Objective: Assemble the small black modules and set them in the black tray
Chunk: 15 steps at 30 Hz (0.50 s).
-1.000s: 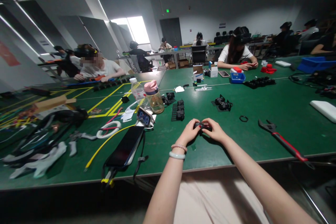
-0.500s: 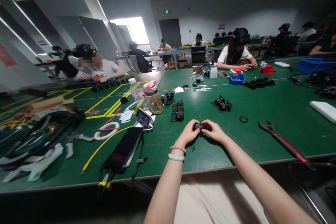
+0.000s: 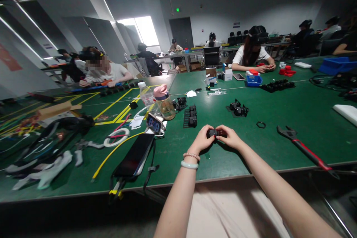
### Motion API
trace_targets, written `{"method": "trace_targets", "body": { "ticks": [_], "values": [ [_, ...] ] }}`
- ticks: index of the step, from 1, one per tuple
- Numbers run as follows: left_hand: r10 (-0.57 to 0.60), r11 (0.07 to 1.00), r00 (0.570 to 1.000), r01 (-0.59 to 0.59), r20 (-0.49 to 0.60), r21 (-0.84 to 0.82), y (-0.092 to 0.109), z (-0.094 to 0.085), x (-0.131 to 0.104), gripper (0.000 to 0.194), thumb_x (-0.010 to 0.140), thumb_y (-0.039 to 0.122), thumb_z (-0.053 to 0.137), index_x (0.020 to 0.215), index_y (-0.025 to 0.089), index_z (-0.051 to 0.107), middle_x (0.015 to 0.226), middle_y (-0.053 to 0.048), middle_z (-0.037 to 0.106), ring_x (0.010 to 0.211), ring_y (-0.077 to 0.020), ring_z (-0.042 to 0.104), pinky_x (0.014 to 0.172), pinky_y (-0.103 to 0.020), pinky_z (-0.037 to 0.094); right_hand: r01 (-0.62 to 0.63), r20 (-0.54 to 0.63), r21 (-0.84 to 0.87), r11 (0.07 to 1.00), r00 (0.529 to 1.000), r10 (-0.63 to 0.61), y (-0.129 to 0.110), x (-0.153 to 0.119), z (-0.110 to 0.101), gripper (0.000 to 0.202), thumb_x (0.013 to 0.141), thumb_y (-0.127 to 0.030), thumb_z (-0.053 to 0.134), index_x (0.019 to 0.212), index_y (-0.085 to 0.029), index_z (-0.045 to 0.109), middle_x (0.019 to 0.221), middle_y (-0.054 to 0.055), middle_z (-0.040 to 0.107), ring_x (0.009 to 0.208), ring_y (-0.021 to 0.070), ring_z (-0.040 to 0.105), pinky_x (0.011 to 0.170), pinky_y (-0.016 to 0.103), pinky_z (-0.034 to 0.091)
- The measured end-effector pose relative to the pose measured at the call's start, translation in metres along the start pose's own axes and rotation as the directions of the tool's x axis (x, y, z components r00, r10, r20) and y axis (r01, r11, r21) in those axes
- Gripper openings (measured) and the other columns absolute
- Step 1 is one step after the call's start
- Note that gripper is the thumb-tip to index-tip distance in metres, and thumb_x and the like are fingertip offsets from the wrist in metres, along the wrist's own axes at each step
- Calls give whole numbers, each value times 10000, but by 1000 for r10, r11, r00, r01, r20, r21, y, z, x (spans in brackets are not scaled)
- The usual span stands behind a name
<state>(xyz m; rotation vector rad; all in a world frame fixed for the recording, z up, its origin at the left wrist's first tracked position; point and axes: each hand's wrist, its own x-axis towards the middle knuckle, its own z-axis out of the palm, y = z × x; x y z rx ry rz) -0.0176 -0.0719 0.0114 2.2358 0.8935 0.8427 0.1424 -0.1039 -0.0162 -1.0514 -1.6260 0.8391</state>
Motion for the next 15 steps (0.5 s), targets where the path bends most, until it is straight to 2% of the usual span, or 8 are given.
{"method": "trace_targets", "body": {
  "ticks": [15],
  "values": [
    [8, 1000, 1000, -8, -14, 10, 4, -2, 0, 226, 654, 186, 491, 879, 157, 489, 838, -22, 502, 775, -129, 460, 728, -268, 379, 4, -2, -44, 999, 1000, -4, 3, 1, 1, 284, 661, -261, 516, 928, -168, 486, 870, 36, 571, 798, 144, 543, 744, 301, 424]
  ]
}}
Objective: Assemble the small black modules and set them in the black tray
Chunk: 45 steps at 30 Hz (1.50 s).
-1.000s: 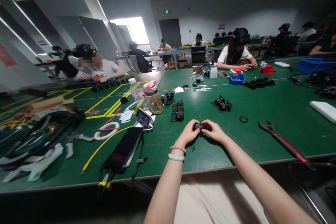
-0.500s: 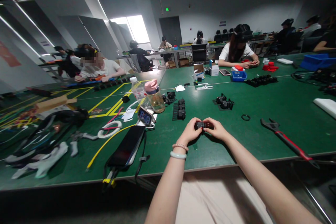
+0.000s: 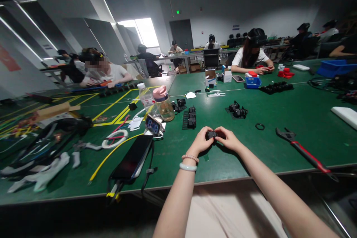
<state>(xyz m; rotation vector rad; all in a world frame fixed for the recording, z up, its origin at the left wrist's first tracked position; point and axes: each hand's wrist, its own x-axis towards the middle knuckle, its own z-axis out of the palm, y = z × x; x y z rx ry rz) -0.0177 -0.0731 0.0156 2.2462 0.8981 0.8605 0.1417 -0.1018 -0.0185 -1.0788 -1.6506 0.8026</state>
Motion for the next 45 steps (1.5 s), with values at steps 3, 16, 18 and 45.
{"method": "trace_targets", "body": {
  "ticks": [3, 16, 18, 45],
  "values": [
    [0, 1000, 1000, 0, 8, 0, 1, -1, 0, 225, 657, 187, 488, 880, 158, 488, 837, -22, 501, 775, -130, 458, 724, -267, 379, -1, -8, -6, 1000, 1000, 1, 0, 0, 0, 289, 657, -261, 516, 929, -167, 489, 870, 34, 568, 796, 144, 540, 743, 301, 423],
    [-19, 1000, 1000, 19, 2, -11, 6, -1, 1, 224, 646, 182, 497, 868, 157, 495, 842, -24, 507, 791, -135, 463, 746, -280, 378, -31, -1, 5, 1000, 1000, 31, -3, 1, -1, 292, 655, -245, 498, 937, -170, 491, 861, 26, 559, 781, 138, 526, 744, 300, 414],
    [-13, 1000, 1000, 13, 6, -3, 5, -1, 2, 225, 643, 182, 500, 867, 160, 494, 839, -20, 507, 784, -131, 462, 740, -274, 379, -25, -1, -4, 1000, 1000, 25, -3, 1, -1, 288, 658, -245, 497, 936, -170, 493, 856, 24, 559, 778, 137, 522, 740, 295, 411],
    [-28, 1000, 1000, 28, 11, 7, 8, -1, 1, 243, 633, 181, 501, 875, 159, 486, 835, -14, 495, 773, -128, 454, 735, -274, 381, -18, -20, -80, 997, 1000, 16, -5, 0, 0, 266, 673, -250, 471, 930, -182, 485, 849, 16, 546, 759, 135, 499, 727, 289, 394]
  ]
}}
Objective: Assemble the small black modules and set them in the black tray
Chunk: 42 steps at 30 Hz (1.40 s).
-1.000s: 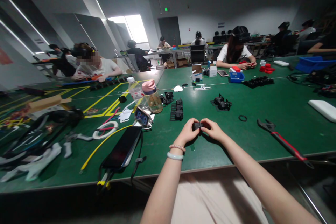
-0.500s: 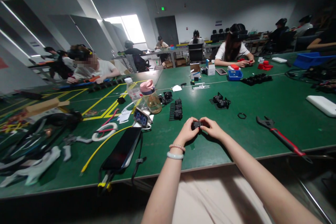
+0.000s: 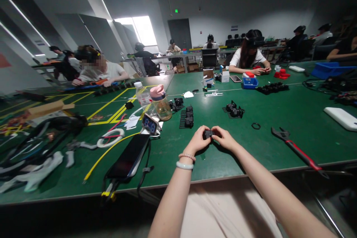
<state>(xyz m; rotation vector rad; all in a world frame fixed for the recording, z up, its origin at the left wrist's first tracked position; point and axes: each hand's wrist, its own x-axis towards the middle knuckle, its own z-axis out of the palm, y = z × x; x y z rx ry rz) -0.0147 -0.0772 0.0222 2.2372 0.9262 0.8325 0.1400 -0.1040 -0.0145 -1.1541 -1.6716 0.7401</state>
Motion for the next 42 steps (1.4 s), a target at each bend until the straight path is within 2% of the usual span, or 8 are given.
{"method": "trace_targets", "body": {
  "ticks": [7, 13, 18, 26, 29, 32, 36, 42],
  "values": [
    [-10, 1000, 1000, 10, -5, 15, -2, 1, 1, 272, 622, 169, 516, 893, 162, 498, 857, -22, 502, 791, -138, 463, 753, -290, 386, 15, -12, -25, 1000, 1000, -15, 1, 0, -1, 284, 666, -264, 476, 937, -182, 498, 856, 20, 554, 769, 137, 506, 726, 287, 399],
    [58, 998, 996, -55, -65, 42, -8, 2, 2, 295, 658, 207, 532, 951, 183, 511, 920, -43, 495, 894, -152, 458, 833, -311, 365, 4, -91, -37, 999, 996, -7, 4, 1, 0, 275, 684, -286, 459, 936, -185, 501, 862, 29, 561, 771, 141, 516, 733, 298, 407],
    [5, 997, 992, 6, -122, 83, -14, 6, 3, 360, 674, 228, 539, 1028, 199, 482, 964, -48, 484, 924, -152, 463, 870, -335, 348, -2, -177, -48, 999, 984, -7, 12, 4, 2, 268, 688, -281, 459, 934, -184, 501, 886, 44, 557, 796, 144, 523, 744, 301, 413],
    [-27, 981, 978, 66, -209, 183, -16, 5, 3, 442, 660, 303, 555, 1077, 221, 432, 1007, -47, 492, 923, -164, 480, 827, -312, 369, -17, -253, -51, 999, 967, 3, 14, 5, 0, 265, 711, -301, 439, 937, -181, 506, 904, 60, 542, 826, 153, 515, 720, 296, 430],
    [-68, 971, 974, 115, -217, 212, -14, 3, 2, 389, 653, 371, 545, 993, 202, 463, 894, -37, 532, 803, -152, 514, 717, -278, 397, -23, -357, -70, 997, 934, -3, 11, 5, -4, 235, 729, -297, 411, 897, -171, 517, 873, 66, 538, 805, 152, 506, 672, 275, 429],
    [-136, 945, 969, 190, -207, 266, -11, 2, 1, 338, 650, 444, 514, 859, 181, 477, 720, -10, 537, 644, -128, 511, 594, -238, 381, -31, -481, -103, 994, 876, -22, 9, 4, -9, 206, 742, -286, 385, 821, -158, 526, 805, 61, 536, 746, 142, 496, 639, 260, 412],
    [-144, 914, 973, 201, -179, 353, -7, -1, 0, 300, 646, 454, 506, 769, 182, 479, 676, -4, 543, 604, -121, 507, 554, -217, 352, -53, -596, -146, 988, 801, -45, 9, 5, -14, 195, 751, -277, 370, 741, -151, 518, 724, 36, 524, 678, 125, 474, 621, 247, 382],
    [-148, 918, 979, 188, -138, 349, -6, -3, 0, 270, 629, 391, 544, 801, 190, 488, 754, -16, 580, 684, -137, 543, 607, -218, 381, -57, -590, -182, 982, 805, -62, 12, 9, -12, 188, 754, -266, 370, 717, -150, 513, 692, 25, 514, 638, 113, 459, 580, 222, 358]
  ]
}}
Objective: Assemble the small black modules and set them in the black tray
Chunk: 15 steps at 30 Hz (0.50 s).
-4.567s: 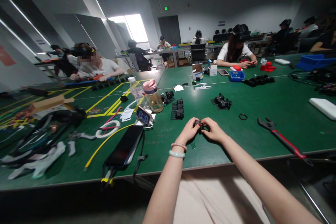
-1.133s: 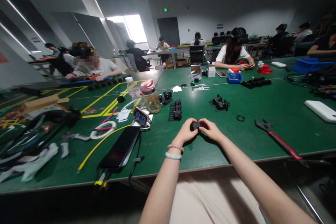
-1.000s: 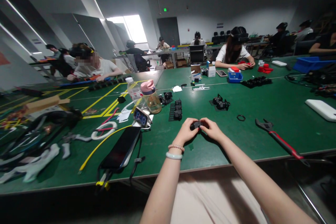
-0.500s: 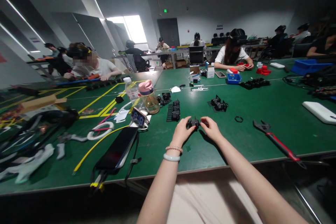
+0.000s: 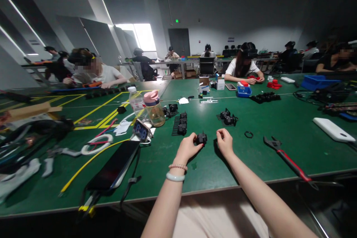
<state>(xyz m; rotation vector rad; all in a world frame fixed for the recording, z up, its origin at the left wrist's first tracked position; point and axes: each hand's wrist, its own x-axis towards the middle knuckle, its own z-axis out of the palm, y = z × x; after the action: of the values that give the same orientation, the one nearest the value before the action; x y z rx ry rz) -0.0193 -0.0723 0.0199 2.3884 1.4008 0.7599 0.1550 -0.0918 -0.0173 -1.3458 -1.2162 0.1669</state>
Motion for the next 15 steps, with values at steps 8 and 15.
{"method": "trace_targets", "body": {
  "ticks": [8, 15],
  "values": [
    [1, 999, 999, 1, 38, -35, -3, 5, 6, 344, 610, 320, 580, 908, 192, 467, 880, -39, 580, 812, -164, 547, 705, -249, 401, 9, 23, -13, 1000, 1000, -9, 0, 2, 3, 179, 750, -255, 375, 689, -151, 507, 666, 16, 508, 622, 107, 459, 565, 210, 349],
    [45, 994, 998, -48, 39, 98, 0, -3, 2, 289, 648, 352, 533, 879, 179, 516, 884, -59, 580, 816, -175, 537, 694, -251, 389, -19, -2, -13, 1000, 1000, 19, 3, 3, 1, 186, 740, -258, 370, 679, -151, 510, 651, 16, 509, 601, 106, 455, 554, 211, 346]
  ]
}}
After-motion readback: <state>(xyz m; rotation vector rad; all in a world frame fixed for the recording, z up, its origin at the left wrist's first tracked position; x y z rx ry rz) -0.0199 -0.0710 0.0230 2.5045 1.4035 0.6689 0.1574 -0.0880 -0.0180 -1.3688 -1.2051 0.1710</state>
